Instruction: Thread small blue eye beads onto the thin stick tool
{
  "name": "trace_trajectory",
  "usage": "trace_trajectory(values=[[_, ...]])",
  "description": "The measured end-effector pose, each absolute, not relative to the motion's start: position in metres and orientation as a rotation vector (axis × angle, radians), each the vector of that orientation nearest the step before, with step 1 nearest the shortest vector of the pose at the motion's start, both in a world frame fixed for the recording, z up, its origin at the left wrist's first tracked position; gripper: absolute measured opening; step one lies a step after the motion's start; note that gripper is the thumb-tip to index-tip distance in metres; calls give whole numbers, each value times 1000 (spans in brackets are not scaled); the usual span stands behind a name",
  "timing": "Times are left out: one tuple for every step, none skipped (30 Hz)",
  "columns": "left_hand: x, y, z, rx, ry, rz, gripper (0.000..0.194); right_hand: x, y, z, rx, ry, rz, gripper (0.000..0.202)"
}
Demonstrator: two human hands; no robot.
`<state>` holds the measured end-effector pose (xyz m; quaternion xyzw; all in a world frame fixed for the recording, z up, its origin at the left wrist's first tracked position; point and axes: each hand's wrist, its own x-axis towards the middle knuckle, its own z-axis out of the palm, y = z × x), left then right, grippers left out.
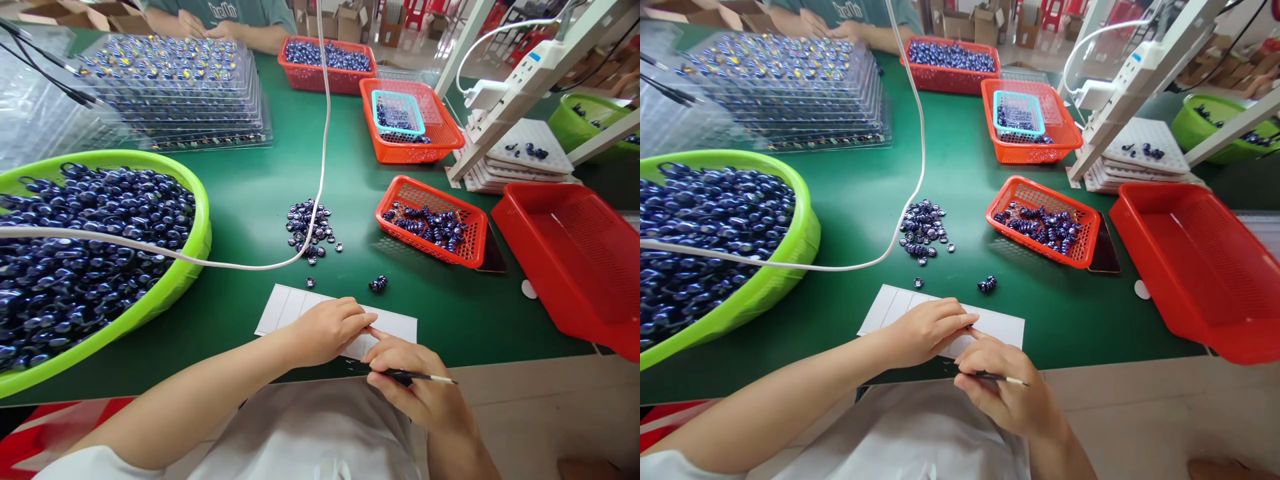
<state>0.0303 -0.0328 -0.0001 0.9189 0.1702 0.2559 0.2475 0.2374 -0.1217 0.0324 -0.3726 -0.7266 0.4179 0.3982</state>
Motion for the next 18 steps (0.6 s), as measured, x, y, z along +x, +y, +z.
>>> trace_trajectory(values=[[30,-33,-1,2481,464,706,28,238,-121,32,-943,-1822,1051,33],[31,-33,-1,2445,466,720,27,239,-121,32,-946,-1797,1046,33],[31,-32,-1,2400,472,732,27,240,-122,31,-950,-1765,1045,33],[31,-32,-1,2344,480,747,26,241,-122,31,-952,-1724,1053,32],[31,-31,0,2282,491,761,25,242,-124,30,-949,-1669,1065,31],[31,-30,1,2217,502,773,24,243,-125,28,-939,-1599,1081,29],[31,-30,2,2154,514,778,24,244,-127,25,-924,-1517,1094,26],[31,-29,4,2097,529,779,23,244,-128,22,-915,-1424,1096,23],[31,-28,6,2045,548,778,22,244,-129,19,-913,-1326,1081,18],[31,-27,7,1997,573,774,22,243,-130,15,-922,-1228,1045,14],[32,-27,8,1950,602,766,22,241,-130,10,-943,-1135,993,12],[32,-27,9,1906,633,757,21,239,-129,6,-977,-1051,928,10],[33,-27,9,1864,665,745,21,236,-128,1,-1021,-980,856,10],[34,-28,9,1824,700,732,22,233,-127,-3,-1067,-925,788,10],[35,-28,8,1787,737,716,22,230,-126,-6,-1116,-885,730,9],[36,-29,7,1753,774,697,22,226,-126,-10,-1162,-861,687,9],[37,-30,5,1722,809,677,21,223,-126,-12,-1200,-853,656,8],[38,-30,4,1694,841,661,21,219,-126,-15,-1228,-861,633,7]])
